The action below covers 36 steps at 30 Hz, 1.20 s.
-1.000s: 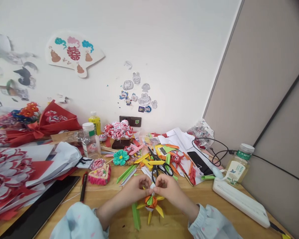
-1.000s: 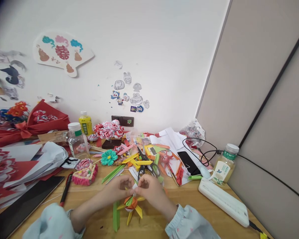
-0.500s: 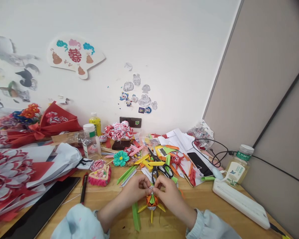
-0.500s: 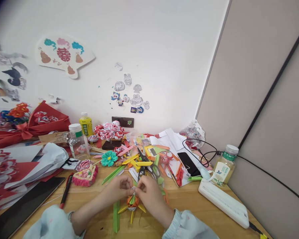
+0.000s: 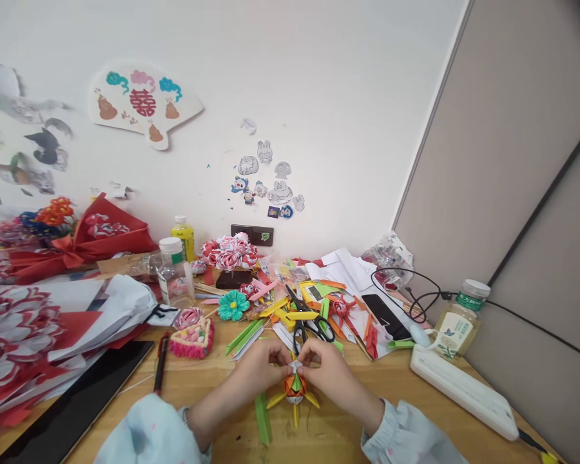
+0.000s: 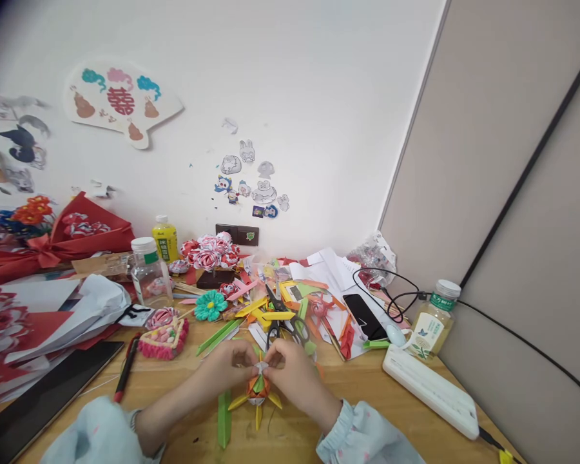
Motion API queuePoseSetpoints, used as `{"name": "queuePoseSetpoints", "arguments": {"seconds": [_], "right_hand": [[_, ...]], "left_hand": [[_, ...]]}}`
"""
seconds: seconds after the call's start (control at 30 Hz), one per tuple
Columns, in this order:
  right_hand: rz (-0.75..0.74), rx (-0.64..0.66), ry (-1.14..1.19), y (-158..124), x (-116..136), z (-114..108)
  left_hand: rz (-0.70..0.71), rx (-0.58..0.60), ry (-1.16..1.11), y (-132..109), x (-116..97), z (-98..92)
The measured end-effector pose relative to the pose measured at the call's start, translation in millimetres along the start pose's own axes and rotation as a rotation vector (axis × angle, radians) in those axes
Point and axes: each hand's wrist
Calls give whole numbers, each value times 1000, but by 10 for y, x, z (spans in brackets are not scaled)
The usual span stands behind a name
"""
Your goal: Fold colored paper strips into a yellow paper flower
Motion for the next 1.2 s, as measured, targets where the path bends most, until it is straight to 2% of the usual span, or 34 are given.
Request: {"name": "queuePoseSetpoints", "arguments": {"seconds": [0.17,0.27,0.5,0.57,0.77,0.83,0.93,1.0,1.03,1.1,1.2], "right_hand": [[10,-49,-71,-5,4,46],[12,-59,-110,-9,11,34],[-14,12,-81,-18,45,-8],[-27,32,-92,-24,57,-13],[-135,-14,-206,-44,106,-20],[-136,-16,-184,-42,119,-28],[-95,-38,-100,-31,133,-45],[-88,-45,-49,-29,142,-54],[-98,-42,-36,-31,148,-58],[-130,-32,-38,-38,163,-61],[-171,-18,-54,-49,189,-65]], "left_hand": [[11,-6,62,-19,-13,1],[5,33,50,-8,12,-8],[-5,95,5,-8,11,-33],[-3,84,4,-20,-10,-29],[-24,23,1,-32,-53,-16],[-30,57,-38,-32,-68,-59],[-47,172,-189,-47,-89,-163],[-107,232,-468,-61,-84,-214],[-119,258,-538,-66,-72,-223],[-147,331,-580,-66,-32,-207],[-106,308,-572,-56,19,-144]]}}
Point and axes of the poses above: each hand's wrist, its own y-axis towards the middle knuckle, its own z-axis out of the palm, x = y × z, and after that the axes turned 7 degrees about x, right-handed
